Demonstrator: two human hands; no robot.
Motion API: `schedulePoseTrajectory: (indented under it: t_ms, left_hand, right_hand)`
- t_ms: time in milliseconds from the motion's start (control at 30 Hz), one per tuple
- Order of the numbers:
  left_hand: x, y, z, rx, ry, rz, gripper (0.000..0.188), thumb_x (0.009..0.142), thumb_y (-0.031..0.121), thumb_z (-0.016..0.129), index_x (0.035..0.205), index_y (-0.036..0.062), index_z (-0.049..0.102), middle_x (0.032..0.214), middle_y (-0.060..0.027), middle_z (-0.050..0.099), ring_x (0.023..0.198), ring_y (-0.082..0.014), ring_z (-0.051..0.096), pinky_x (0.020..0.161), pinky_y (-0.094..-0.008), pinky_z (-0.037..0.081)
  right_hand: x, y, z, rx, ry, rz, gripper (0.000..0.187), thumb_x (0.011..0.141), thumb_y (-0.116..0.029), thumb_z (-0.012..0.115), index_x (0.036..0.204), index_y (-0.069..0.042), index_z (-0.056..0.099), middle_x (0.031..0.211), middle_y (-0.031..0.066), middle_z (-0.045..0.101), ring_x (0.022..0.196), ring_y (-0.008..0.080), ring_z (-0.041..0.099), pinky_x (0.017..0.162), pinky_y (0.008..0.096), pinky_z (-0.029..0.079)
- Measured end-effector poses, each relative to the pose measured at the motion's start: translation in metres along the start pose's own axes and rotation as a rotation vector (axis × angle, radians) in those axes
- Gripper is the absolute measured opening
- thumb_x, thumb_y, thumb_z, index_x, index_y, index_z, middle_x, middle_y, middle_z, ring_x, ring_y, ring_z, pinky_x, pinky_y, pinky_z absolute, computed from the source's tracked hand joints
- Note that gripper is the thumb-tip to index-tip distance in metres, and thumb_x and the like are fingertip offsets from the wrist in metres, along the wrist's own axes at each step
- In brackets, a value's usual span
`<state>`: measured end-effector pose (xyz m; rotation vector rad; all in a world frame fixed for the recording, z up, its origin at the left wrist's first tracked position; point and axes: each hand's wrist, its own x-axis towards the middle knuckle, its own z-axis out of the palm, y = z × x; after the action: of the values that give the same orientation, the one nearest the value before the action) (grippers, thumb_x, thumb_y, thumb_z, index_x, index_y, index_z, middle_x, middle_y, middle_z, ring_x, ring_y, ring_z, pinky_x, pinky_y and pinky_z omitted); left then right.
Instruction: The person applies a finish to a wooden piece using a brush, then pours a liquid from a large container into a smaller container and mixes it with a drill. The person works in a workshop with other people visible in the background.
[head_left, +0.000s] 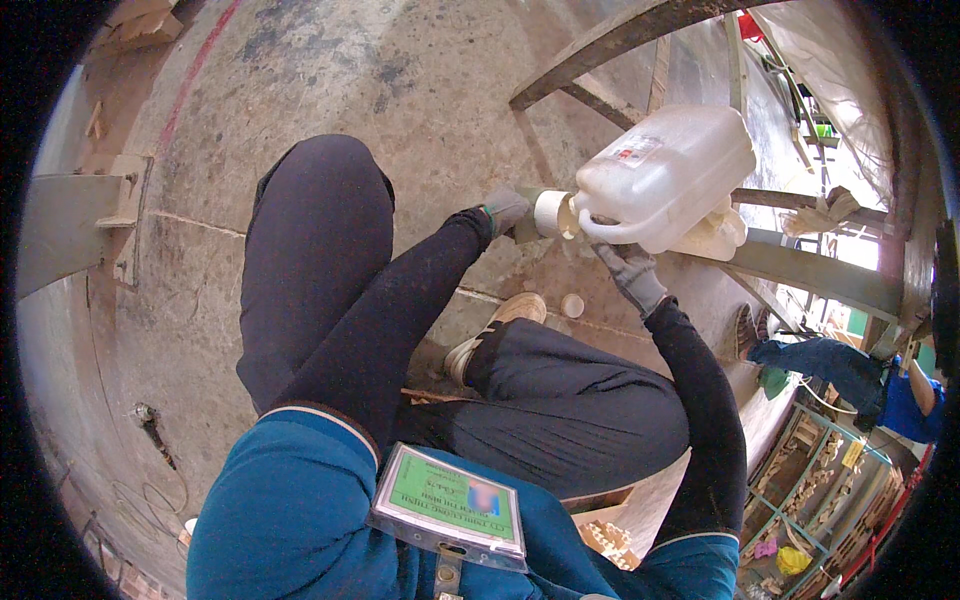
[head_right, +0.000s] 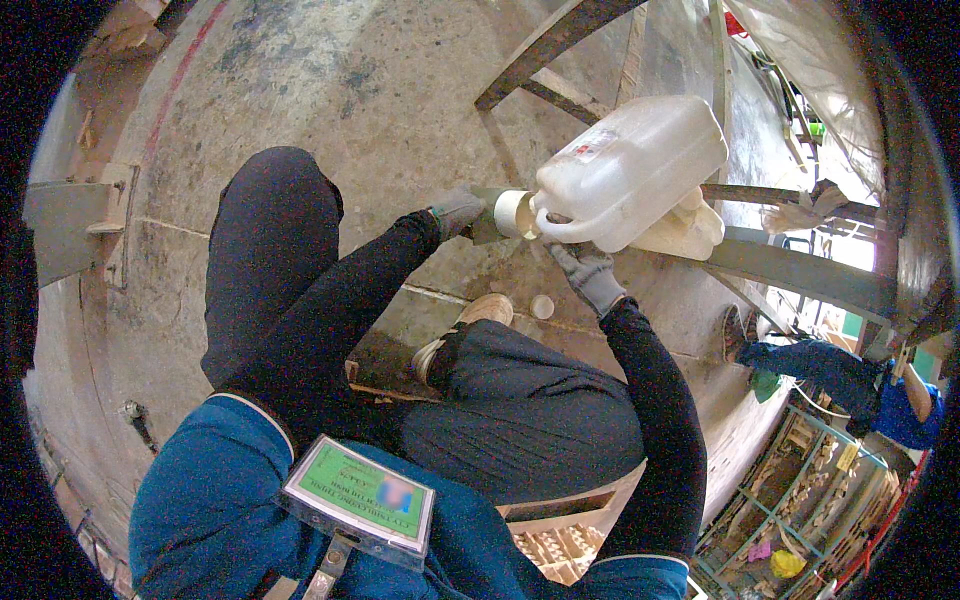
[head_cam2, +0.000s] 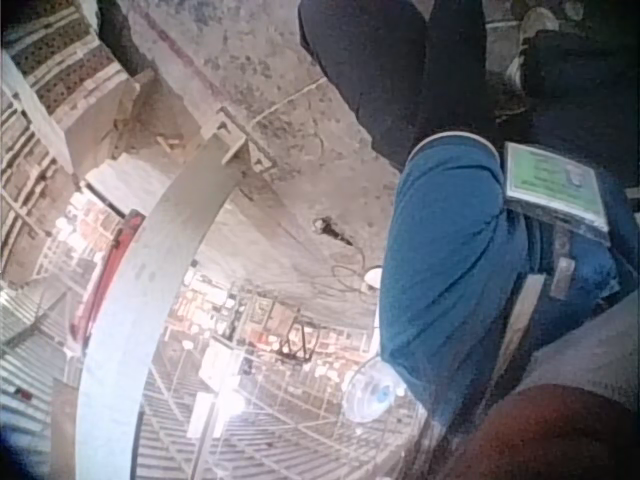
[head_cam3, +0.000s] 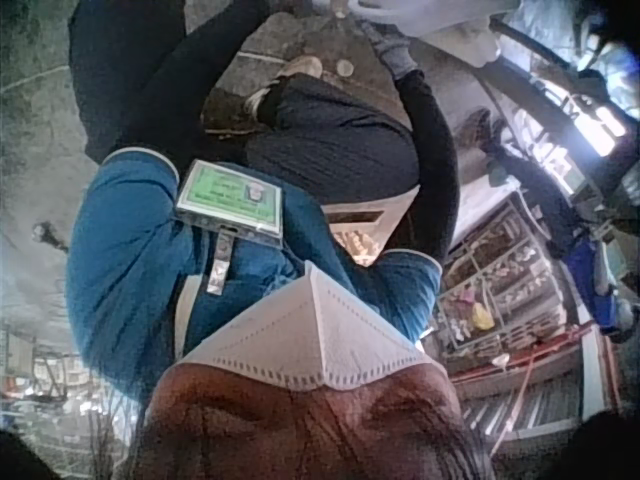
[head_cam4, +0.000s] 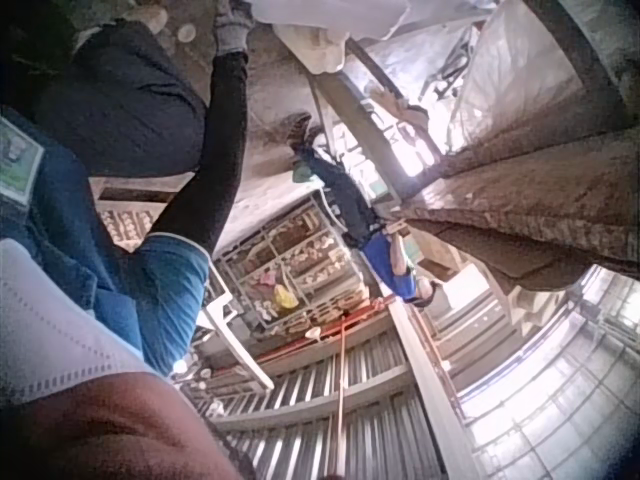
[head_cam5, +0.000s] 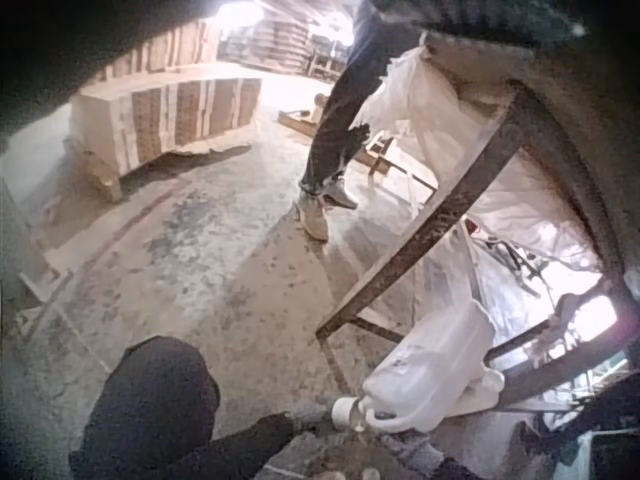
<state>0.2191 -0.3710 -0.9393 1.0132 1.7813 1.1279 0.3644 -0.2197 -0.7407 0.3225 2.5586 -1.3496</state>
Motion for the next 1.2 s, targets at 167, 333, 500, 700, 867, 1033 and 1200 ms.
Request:
schedulePoseTrajectory:
  t_ms: [167,333,500,700,867,1033,1200]
  left_hand:
    - [0.006,0.004,0.003,0.206,-0.056,0.025,0.022,0.075,0.015,0.059,0.092,0.0010,0.062,0.081,-0.0099,0.063,0.069,-0.0153,0.062,0.059,-0.0316,0.054]
    - [0.002,-0.036,0.010,0.028,0.094,-0.027,0.024,0.068,0.014,0.065,0.089,0.0034,0.063,0.077,-0.0113,0.064,0.067,-0.0195,0.063,0.060,-0.0311,0.053]
    - [-0.014,0.040,-0.020,0.624,-0.044,0.156,0.026,0.063,0.016,0.070,0.086,0.0056,0.063,0.075,-0.0151,0.063,0.068,-0.0281,0.063,0.062,-0.0326,0.051]
    - [-0.016,0.022,-0.016,0.526,0.001,0.123,0.026,0.063,0.019,0.070,0.084,0.0063,0.063,0.076,-0.0154,0.063,0.067,-0.0292,0.063,0.061,-0.0354,0.050]
    - [-0.015,0.036,-0.018,0.580,-0.013,0.146,0.024,0.063,0.020,0.070,0.082,0.0071,0.063,0.076,-0.0147,0.063,0.068,-0.0297,0.063,0.060,-0.0348,0.050]
    - [-0.016,0.027,-0.016,0.473,0.047,0.157,0.021,0.066,0.021,0.069,0.081,0.0079,0.063,0.073,-0.0145,0.063,0.068,-0.0304,0.063,0.057,-0.0365,0.049]
    - [-0.013,0.035,-0.019,0.581,-0.050,0.101,0.022,0.067,0.020,0.069,0.083,0.0068,0.064,0.076,-0.0137,0.064,0.070,-0.0283,0.064,0.059,-0.0351,0.050]
  right_hand:
    - [-0.005,-0.005,-0.003,-0.022,0.026,0.050,0.039,0.085,-0.012,0.053,0.123,-0.004,0.045,0.125,0.0085,0.048,0.116,0.0197,0.044,0.100,0.0316,0.033]
    - [0.008,0.005,0.006,-0.111,-0.027,-0.019,0.040,0.085,-0.015,0.054,0.123,-0.006,0.045,0.125,0.0081,0.048,0.118,0.0202,0.043,0.102,0.0322,0.031]
    - [-0.004,0.021,-0.002,-0.124,0.029,0.055,0.040,0.085,-0.016,0.054,0.123,-0.007,0.046,0.125,0.0078,0.048,0.118,0.0200,0.043,0.102,0.0322,0.030]
    - [0.002,0.018,0.004,0.031,0.010,-0.013,0.035,0.088,-0.013,0.051,0.121,-0.002,0.046,0.120,0.0095,0.051,0.109,0.0168,0.049,0.094,0.0293,0.038]
    - [-0.002,0.035,0.000,-0.216,0.017,-0.088,0.036,0.088,-0.012,0.051,0.121,-0.001,0.046,0.120,0.0088,0.051,0.108,0.0164,0.049,0.094,0.0294,0.038]
    - [0.000,0.030,0.001,-0.319,0.010,-0.170,0.035,0.087,-0.011,0.053,0.120,-0.001,0.047,0.119,0.0089,0.052,0.108,0.0160,0.049,0.094,0.0291,0.039]
    - [-0.001,0.037,0.000,-0.329,0.031,-0.177,0.034,0.087,-0.011,0.054,0.118,-0.001,0.049,0.118,0.0086,0.053,0.108,0.0160,0.050,0.094,0.0288,0.039]
